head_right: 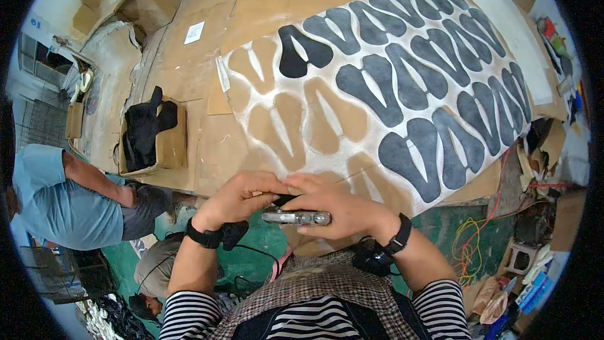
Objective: Apply glue to bicycle seat covers and attach them to the seat frames.
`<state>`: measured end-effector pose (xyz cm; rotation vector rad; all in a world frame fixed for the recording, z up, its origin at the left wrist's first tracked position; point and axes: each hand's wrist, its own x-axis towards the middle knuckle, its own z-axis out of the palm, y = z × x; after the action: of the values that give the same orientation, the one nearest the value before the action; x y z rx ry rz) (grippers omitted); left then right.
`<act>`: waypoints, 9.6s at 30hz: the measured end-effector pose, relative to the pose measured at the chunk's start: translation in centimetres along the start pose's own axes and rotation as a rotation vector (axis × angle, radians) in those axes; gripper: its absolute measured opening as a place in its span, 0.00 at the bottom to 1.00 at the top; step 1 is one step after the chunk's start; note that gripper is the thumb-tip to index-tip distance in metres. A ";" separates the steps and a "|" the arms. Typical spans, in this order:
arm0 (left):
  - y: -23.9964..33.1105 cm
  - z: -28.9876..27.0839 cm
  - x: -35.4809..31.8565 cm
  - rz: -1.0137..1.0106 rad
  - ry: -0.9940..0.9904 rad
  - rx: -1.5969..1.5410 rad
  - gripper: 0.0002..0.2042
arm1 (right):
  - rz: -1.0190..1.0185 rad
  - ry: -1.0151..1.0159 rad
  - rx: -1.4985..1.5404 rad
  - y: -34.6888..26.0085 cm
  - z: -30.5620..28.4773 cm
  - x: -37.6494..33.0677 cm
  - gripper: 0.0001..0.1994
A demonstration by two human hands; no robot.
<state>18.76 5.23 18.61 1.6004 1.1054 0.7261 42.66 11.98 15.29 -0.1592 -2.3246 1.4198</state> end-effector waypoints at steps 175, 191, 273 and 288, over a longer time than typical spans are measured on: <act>-26.1 -6.9 28.5 -0.746 1.123 -0.524 0.04 | 0.452 0.365 -0.607 25.3 -8.6 6.1 0.18; -24.3 -11.3 30.0 -0.865 1.000 0.539 0.15 | 0.149 -0.064 -0.295 14.2 9.3 -7.5 0.13; -23.0 -8.0 28.7 -0.513 0.227 0.843 0.34 | 0.653 0.898 0.280 -0.1 -12.5 3.5 0.30; -23.0 -6.0 27.6 -0.515 0.232 0.847 0.36 | 0.699 0.999 0.222 -1.6 -11.7 2.7 0.31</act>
<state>17.53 34.32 -3.23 1.7887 2.0793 0.0722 45.06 21.64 22.13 -1.3596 -1.2953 1.3732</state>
